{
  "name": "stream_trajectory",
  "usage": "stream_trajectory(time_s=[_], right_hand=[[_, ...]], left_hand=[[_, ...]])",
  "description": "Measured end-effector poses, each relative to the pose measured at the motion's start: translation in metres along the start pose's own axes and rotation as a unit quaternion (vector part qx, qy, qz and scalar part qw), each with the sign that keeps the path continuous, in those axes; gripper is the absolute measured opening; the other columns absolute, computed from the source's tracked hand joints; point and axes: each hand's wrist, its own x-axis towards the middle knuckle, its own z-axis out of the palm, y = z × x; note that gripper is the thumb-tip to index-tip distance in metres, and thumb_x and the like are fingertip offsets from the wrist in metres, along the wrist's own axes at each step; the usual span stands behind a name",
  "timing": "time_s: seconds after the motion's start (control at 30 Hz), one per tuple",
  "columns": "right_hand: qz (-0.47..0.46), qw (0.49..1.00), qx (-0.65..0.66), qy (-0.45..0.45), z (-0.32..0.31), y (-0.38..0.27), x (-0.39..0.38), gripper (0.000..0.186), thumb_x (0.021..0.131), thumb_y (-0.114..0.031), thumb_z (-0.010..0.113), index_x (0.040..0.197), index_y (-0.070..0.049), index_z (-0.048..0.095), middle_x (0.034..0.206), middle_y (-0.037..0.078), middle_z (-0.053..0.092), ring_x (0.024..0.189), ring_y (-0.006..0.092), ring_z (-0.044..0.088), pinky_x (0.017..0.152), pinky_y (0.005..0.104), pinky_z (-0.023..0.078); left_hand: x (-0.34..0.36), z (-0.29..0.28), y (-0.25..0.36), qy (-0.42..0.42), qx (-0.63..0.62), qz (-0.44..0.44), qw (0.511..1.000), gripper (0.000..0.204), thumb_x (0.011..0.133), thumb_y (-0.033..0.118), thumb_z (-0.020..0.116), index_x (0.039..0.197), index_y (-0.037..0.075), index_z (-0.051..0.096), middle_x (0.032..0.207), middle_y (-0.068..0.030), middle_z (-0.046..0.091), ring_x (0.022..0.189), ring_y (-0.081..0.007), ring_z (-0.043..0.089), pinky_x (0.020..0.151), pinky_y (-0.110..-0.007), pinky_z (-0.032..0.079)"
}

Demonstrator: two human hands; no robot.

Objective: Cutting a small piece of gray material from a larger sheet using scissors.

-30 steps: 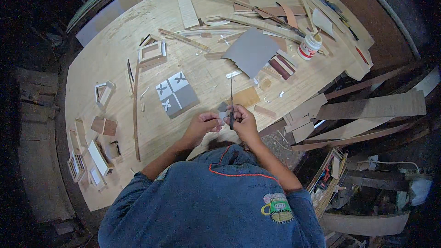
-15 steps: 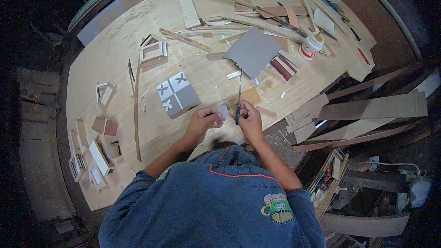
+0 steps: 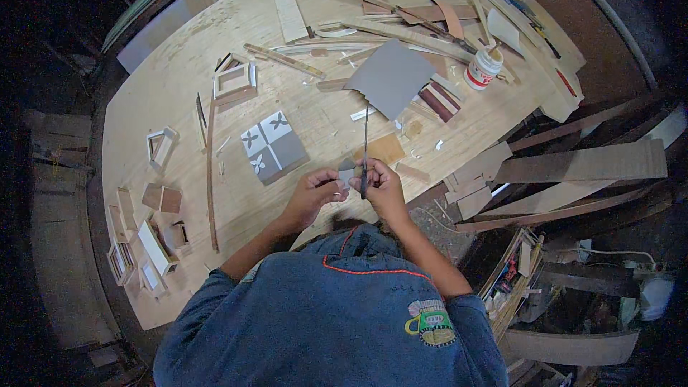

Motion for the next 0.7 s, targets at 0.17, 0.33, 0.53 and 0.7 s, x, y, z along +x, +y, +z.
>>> stream_trajectory(time_s=[0.17, 0.33, 0.53, 0.7], right_hand=[[-0.004, 0.999, 0.029, 0.014, 0.002, -0.004, 0.000, 0.034, 0.071, -0.003, 0.066, 0.102, -0.004, 0.052, 0.067, -0.008, 0.047, 0.059, 0.0003, 0.041, 0.052, 0.0147, 0.032], [0.010, 1.000, -0.004, -0.030, -0.004, 0.003, -0.001, 0.033, 0.071, -0.005, 0.066, 0.102, -0.004, 0.053, 0.068, -0.008, 0.047, 0.060, 0.0007, 0.042, 0.054, 0.0143, 0.032], [0.051, 0.983, -0.111, -0.135, -0.031, -0.001, -0.019, 0.026, 0.075, -0.016, 0.065, 0.096, -0.004, 0.057, 0.071, -0.003, 0.052, 0.065, 0.0019, 0.044, 0.056, 0.0173, 0.035], [0.020, 0.958, -0.185, -0.217, -0.037, 0.001, -0.027, 0.031, 0.074, -0.021, 0.066, 0.097, -0.003, 0.057, 0.069, -0.002, 0.052, 0.064, 0.0057, 0.044, 0.056, 0.0208, 0.037]], left_hand=[[-0.002, 0.007, 0.003, 0.002, -0.029, -0.016, 0.999, 0.019, 0.080, 0.013, 0.058, 0.095, 0.001, 0.056, 0.086, -0.0051, 0.058, 0.076, -0.0113, 0.056, 0.072, -0.024, 0.047], [0.001, 0.001, -0.001, 0.027, -0.005, 0.013, 1.000, 0.019, 0.080, 0.012, 0.057, 0.094, -0.001, 0.056, 0.080, -0.0049, 0.058, 0.072, -0.0112, 0.055, 0.067, -0.023, 0.045], [0.004, -0.014, 0.012, 0.072, 0.020, 0.050, 0.996, 0.014, 0.077, 0.009, 0.056, 0.085, -0.001, 0.058, 0.074, -0.0044, 0.057, 0.065, -0.0107, 0.053, 0.062, -0.023, 0.044], [0.008, -0.022, 0.013, 0.042, 0.051, 0.033, 0.997, 0.013, 0.075, 0.010, 0.057, 0.082, -0.002, 0.058, 0.072, -0.0040, 0.057, 0.063, -0.0106, 0.053, 0.060, -0.023, 0.044]])
